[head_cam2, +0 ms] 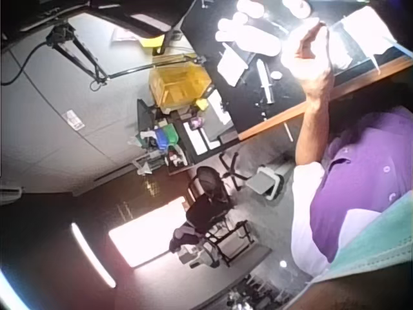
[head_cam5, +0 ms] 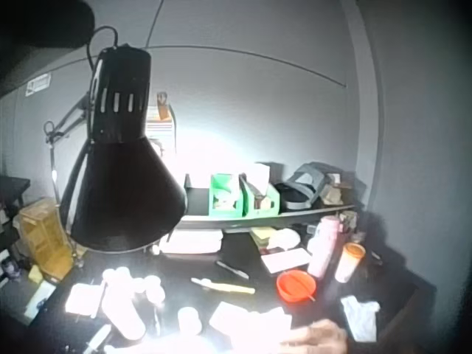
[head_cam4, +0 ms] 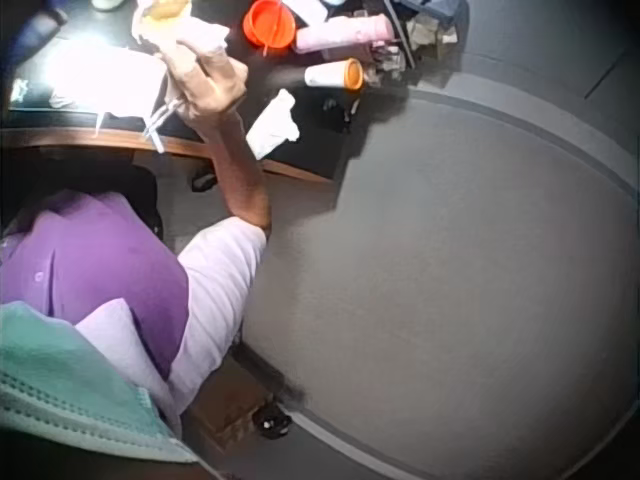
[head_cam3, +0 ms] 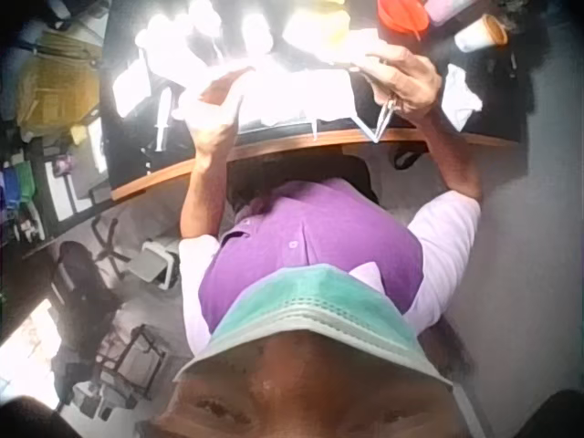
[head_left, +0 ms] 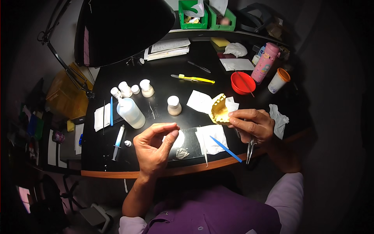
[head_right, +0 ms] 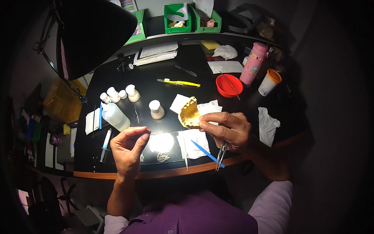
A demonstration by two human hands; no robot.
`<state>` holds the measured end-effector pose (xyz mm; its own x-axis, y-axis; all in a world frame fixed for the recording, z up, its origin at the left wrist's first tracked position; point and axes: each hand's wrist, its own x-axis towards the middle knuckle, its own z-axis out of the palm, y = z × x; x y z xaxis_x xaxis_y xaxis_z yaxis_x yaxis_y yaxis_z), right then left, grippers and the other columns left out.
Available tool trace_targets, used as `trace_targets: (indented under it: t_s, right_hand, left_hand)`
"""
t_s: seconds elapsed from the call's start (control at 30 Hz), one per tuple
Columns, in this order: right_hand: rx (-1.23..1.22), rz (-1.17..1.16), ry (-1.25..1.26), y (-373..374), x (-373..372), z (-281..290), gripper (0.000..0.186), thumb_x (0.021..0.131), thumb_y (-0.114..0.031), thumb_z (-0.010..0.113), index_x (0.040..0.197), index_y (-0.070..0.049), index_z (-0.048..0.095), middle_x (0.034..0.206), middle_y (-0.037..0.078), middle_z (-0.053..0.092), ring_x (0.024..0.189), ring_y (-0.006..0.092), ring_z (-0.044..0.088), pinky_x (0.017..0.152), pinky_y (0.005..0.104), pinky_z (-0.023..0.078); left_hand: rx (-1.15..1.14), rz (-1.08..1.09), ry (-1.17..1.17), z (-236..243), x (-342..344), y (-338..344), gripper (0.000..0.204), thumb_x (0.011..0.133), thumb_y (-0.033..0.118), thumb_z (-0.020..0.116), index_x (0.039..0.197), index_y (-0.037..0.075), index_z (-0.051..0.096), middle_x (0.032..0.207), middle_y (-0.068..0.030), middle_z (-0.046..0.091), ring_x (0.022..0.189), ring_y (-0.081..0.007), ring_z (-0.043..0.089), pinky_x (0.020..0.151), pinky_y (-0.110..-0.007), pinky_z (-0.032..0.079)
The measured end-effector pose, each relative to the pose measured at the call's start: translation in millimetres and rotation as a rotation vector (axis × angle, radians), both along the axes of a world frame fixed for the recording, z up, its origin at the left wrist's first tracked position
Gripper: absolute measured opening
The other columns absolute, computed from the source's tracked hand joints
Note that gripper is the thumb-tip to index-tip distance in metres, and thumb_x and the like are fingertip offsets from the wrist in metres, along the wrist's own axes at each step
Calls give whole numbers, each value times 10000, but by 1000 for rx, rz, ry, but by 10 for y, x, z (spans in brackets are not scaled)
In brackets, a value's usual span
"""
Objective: The person mixes dental material on a glass slab using a blue spatula, handles a dental model of a jaw, and then uses tweezers to hold a small dental crown while applying the mixture to it with a fine white applicator tool.
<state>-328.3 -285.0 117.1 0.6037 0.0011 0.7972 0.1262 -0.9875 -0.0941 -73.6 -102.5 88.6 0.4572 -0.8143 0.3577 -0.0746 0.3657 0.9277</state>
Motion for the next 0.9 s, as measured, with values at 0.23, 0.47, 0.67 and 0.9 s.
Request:
trace_targets:
  t_s: [0.23, 0.47, 0.67, 0.9]
  right_hand:
    - [51, -6, -115, -24, 49, -27, 266, 850, 13, 856, 1103, -50, 801, 1078, 130, 788, 863, 222, 807, 677, 305, 669]
    - [30, -28, -112, -197, 56, 53, 295, 837, 79, 819, 1105, -41, 797, 1086, 130, 783, 849, 228, 805, 699, 309, 676]
    - [-40, -105, -104, -643, 195, 134, 277, 846, 51, 840, 1107, -16, 779, 1112, 143, 771, 876, 237, 803, 733, 321, 684]
    - [-152, -171, -130, -1239, 463, 191, 220, 820, 51, 826, 1032, -1, 797, 1102, 132, 778, 904, 234, 803, 772, 316, 668]
  left_hand:
    - [-24, 19, 35, -37, 51, 118, 190, 936, -111, 762, 1119, -63, 770, 1065, -152, 777, 1018, -190, 750, 950, -311, 591]
    - [-34, 54, -46, -95, 134, 259, 196, 898, -148, 767, 1077, -69, 762, 1033, -165, 764, 979, -199, 741, 915, -309, 582]
    - [14, 190, -67, -315, 260, 578, 185, 883, -171, 736, 1038, -71, 751, 980, -163, 741, 901, -196, 719, 834, -290, 567]
    - [312, 510, -136, -648, 280, 1121, 135, 927, -75, 787, 1059, -59, 770, 1008, -106, 787, 933, -173, 734, 888, -298, 590]
